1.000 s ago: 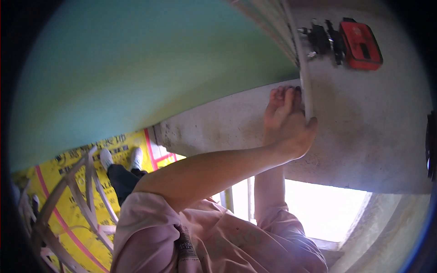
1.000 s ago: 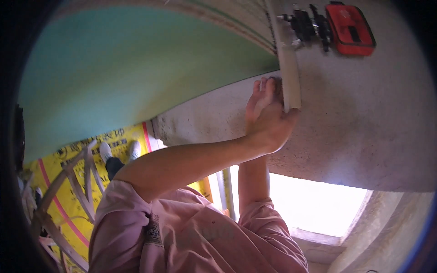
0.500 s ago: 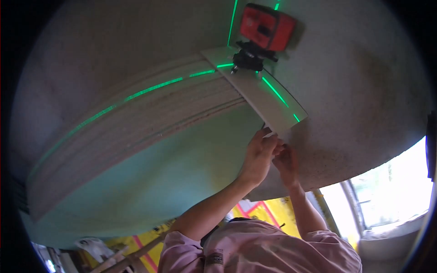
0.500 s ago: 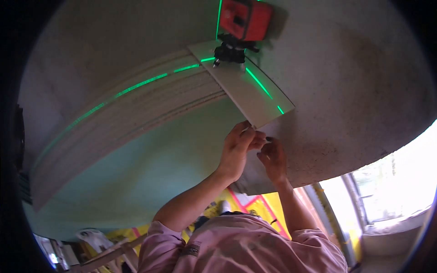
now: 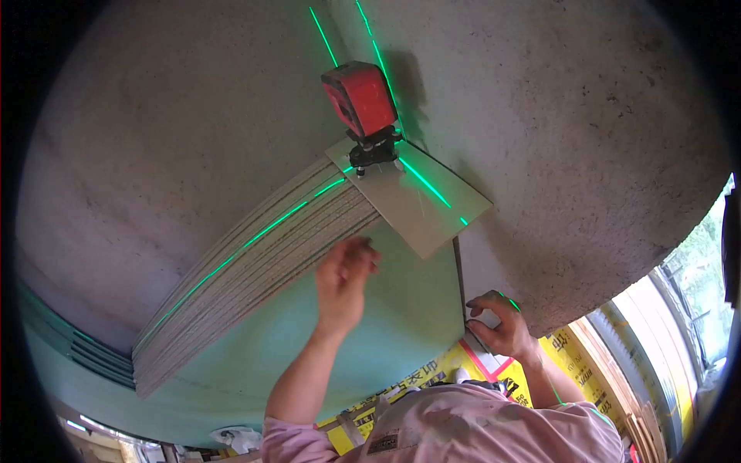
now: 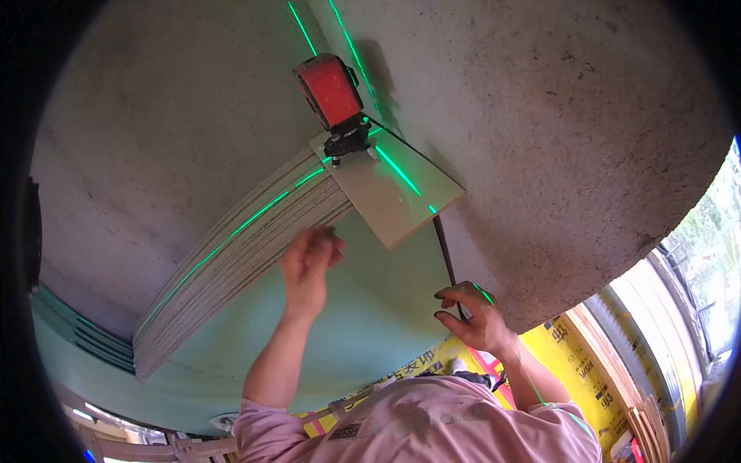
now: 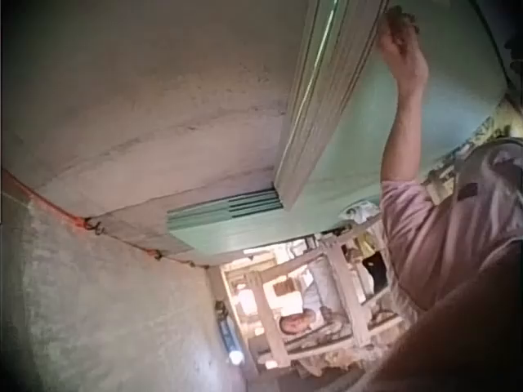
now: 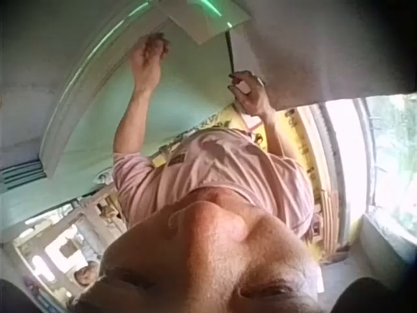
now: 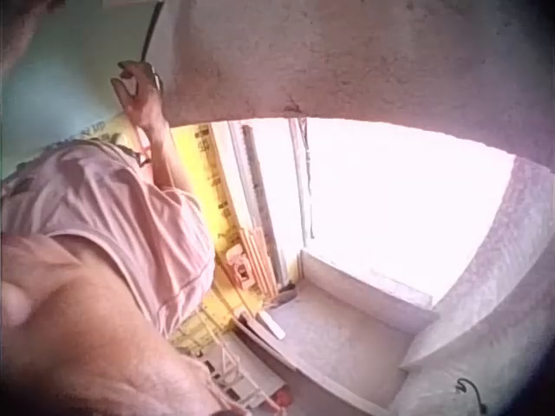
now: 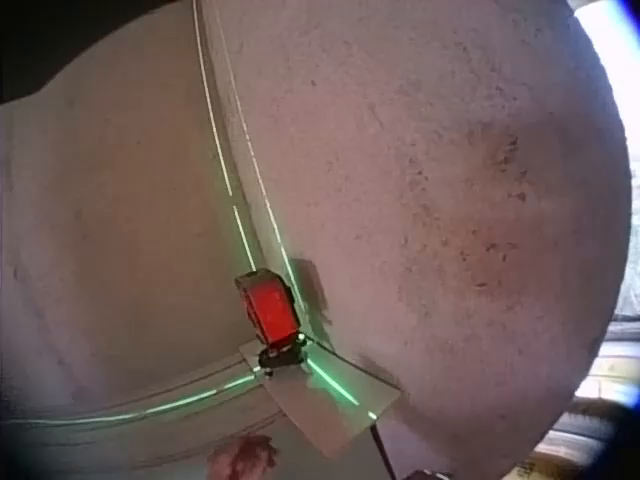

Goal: Installing and aligning panels on a ceiling structure using a laser level and marking positions with a pen.

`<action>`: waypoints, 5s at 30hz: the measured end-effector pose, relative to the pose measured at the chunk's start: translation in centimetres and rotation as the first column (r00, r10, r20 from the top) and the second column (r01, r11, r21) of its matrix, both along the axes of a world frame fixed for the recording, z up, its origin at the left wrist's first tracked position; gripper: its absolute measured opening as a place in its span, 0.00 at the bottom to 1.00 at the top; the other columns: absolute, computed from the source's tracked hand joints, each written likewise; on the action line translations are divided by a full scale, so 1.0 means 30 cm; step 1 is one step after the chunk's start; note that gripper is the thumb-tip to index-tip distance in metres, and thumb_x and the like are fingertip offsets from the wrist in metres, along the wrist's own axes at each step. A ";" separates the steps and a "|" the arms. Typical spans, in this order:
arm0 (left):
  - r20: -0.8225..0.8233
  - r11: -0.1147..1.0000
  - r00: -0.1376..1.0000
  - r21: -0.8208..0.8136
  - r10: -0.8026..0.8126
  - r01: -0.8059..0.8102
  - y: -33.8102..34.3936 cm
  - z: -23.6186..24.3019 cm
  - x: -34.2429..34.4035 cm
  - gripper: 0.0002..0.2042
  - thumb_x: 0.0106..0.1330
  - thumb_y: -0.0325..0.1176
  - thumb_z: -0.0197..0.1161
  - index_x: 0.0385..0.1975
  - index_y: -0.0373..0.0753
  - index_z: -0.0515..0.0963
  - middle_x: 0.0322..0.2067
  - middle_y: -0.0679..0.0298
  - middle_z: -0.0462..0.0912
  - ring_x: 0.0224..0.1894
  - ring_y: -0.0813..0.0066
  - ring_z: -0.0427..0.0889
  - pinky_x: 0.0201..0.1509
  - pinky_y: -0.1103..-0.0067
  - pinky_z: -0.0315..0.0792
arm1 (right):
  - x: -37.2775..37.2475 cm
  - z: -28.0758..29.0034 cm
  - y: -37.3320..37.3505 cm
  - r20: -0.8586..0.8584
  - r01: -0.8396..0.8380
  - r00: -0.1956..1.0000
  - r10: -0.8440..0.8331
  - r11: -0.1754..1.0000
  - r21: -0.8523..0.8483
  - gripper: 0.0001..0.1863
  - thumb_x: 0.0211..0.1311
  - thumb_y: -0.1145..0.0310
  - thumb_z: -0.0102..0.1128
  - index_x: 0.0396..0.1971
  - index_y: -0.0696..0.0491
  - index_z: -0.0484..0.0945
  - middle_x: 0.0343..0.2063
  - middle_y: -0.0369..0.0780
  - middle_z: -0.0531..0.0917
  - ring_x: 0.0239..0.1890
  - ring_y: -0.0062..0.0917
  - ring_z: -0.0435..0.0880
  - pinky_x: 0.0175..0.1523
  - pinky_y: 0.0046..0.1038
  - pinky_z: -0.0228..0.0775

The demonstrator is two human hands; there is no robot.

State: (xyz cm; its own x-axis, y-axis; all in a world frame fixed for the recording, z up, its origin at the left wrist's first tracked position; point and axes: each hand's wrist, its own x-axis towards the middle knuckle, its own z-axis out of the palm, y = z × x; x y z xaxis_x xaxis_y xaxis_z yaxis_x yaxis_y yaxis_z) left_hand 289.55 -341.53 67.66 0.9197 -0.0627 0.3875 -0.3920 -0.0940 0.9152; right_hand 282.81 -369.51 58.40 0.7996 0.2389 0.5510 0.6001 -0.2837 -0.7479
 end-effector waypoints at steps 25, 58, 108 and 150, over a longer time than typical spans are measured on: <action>0.159 0.846 0.987 0.531 -0.035 -0.055 0.184 0.024 0.637 0.14 0.57 0.35 0.66 0.38 0.31 0.82 0.26 0.53 0.83 0.28 0.68 0.80 0.36 0.71 0.72 | 0.405 0.555 0.281 0.131 0.410 0.899 -0.417 0.700 -0.585 0.21 0.56 0.55 0.64 0.38 0.60 0.77 0.36 0.51 0.82 0.45 0.46 0.80 0.48 0.45 0.72; 0.182 0.848 0.983 0.518 0.017 -0.110 0.167 0.017 0.653 0.12 0.58 0.32 0.65 0.36 0.30 0.83 0.29 0.49 0.85 0.30 0.58 0.84 0.39 0.70 0.75 | 0.616 0.782 0.337 0.192 0.368 0.922 -0.336 0.914 -0.171 0.51 0.55 0.45 0.68 0.70 0.57 0.51 0.63 0.55 0.67 0.65 0.42 0.68 0.66 0.36 0.61; 0.139 0.820 0.988 0.557 0.067 -0.134 0.163 0.037 0.635 0.12 0.57 0.35 0.66 0.38 0.35 0.84 0.22 0.54 0.80 0.24 0.64 0.77 0.34 0.70 0.72 | 0.608 0.753 0.413 0.148 0.384 0.913 -0.381 0.923 0.014 0.55 0.46 0.48 0.73 0.67 0.63 0.53 0.57 0.55 0.73 0.60 0.43 0.74 0.63 0.37 0.65; 0.104 0.852 0.995 0.522 -0.013 -0.043 0.164 0.030 0.639 0.12 0.58 0.36 0.66 0.39 0.38 0.85 0.24 0.54 0.83 0.26 0.62 0.81 0.35 0.70 0.73 | 0.738 0.822 0.410 0.169 0.498 0.866 -0.470 0.839 -0.219 0.43 0.48 0.54 0.71 0.60 0.62 0.65 0.46 0.49 0.81 0.48 0.35 0.82 0.54 0.33 0.74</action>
